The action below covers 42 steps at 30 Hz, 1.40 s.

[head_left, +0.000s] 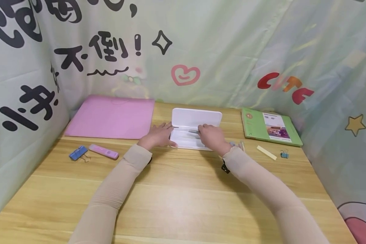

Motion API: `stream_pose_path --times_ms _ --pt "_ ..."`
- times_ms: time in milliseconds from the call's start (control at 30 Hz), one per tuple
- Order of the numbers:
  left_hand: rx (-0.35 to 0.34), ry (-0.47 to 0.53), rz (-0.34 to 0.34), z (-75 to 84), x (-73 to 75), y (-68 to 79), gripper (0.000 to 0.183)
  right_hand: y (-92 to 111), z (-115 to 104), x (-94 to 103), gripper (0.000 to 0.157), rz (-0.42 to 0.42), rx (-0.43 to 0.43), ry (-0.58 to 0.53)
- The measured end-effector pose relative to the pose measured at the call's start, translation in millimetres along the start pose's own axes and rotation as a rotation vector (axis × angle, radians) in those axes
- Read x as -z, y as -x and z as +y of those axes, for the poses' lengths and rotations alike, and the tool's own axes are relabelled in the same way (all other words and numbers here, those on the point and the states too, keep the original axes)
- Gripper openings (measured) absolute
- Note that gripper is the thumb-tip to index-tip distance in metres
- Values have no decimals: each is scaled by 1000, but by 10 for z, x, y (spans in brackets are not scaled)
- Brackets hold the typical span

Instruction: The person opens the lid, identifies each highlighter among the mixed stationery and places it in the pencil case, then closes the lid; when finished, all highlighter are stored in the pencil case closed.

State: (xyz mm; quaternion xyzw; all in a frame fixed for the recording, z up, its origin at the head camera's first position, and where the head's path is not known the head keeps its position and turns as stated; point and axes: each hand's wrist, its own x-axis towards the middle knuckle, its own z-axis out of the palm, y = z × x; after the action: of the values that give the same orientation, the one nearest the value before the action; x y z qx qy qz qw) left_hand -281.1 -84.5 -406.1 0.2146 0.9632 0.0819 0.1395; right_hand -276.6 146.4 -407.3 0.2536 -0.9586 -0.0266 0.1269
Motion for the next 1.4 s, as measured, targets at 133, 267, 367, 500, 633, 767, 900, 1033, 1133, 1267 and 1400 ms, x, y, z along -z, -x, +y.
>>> stream_pose_path --times_ms 133,267,367,500,633,767,900,1033,1133,1267,1400 --pt "4 2 3 21 14 5 90 -48 -27 -35 13 -53 2 21" --pt "1 3 2 21 26 6 91 -41 -48 -42 13 -101 5 31" --pt "-3 1 9 14 29 1 91 -17 -53 -39 16 -113 13 25" --pt "-4 1 12 1 19 -7 92 26 -44 -30 20 -131 19 4" --pt "-1 16 7 1 7 -3 92 88 -25 -9 24 -138 23 -7" --pt "-2 21 -3 11 -5 9 91 176 21 27 26 -95 35 -46" --pt "-8 21 -5 20 -13 16 90 300 116 94 28 -52 -22 -75" --pt "-1 28 -3 6 -21 9 92 434 229 200 30 -122 -177 -75" --pt "4 27 -2 -17 -34 -8 93 543 311 273 28 -196 -275 -74" --pt "3 25 -2 -29 -38 -21 94 657 418 338 29 -303 -376 -99" --pt "4 25 -1 -16 -32 -21 94 696 490 373 30 -402 -437 -122"
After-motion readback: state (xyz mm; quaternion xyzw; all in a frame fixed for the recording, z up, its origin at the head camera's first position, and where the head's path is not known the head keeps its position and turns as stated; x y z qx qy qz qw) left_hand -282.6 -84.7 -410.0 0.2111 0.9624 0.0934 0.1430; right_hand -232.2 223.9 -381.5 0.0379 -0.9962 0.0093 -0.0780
